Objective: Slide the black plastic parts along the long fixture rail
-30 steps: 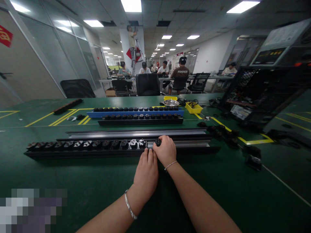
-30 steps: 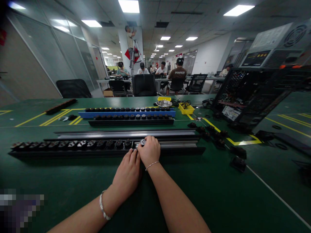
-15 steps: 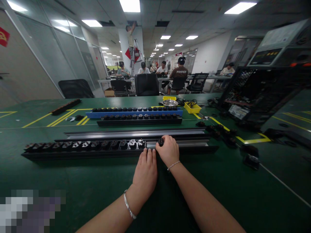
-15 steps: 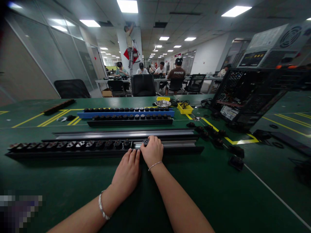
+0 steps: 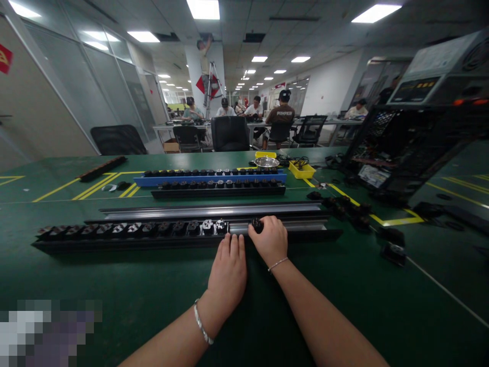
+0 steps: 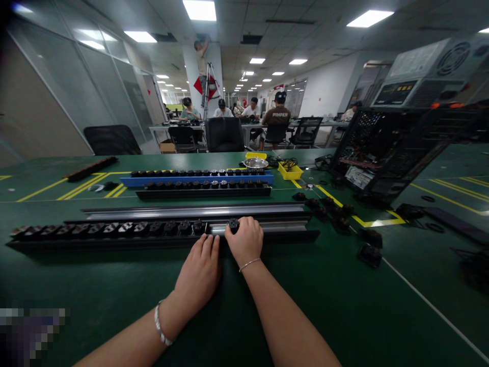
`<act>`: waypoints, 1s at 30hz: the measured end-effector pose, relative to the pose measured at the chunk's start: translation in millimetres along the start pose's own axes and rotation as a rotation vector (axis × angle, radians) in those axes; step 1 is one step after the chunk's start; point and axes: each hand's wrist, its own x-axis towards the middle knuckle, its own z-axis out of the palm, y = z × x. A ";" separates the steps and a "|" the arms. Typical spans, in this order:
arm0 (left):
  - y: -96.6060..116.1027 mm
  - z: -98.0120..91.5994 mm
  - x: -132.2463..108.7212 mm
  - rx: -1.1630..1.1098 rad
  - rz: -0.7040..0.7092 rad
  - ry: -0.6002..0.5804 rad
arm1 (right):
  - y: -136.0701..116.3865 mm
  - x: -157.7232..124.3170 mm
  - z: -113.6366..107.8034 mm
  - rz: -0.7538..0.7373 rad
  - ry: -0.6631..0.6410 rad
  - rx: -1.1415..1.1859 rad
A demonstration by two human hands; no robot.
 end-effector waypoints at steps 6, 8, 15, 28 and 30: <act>-5.8 0.7 4.3 -0.081 0.030 0.036 | 2.5 0.2 0.0 -0.022 0.005 0.009; -8.0 0.8 5.8 -0.116 0.015 0.044 | 3.6 0.4 0.4 -0.025 0.007 0.014; -9.5 1.4 7.3 -0.169 -0.020 0.095 | 5.3 0.6 2.0 -0.026 0.045 -0.004; -10.3 -0.2 7.7 -0.175 -0.028 0.084 | 19.6 3.0 1.7 -0.002 0.105 -0.031; -11.3 -0.7 8.2 -0.176 -0.029 0.075 | 18.9 2.9 1.4 -0.003 0.112 -0.039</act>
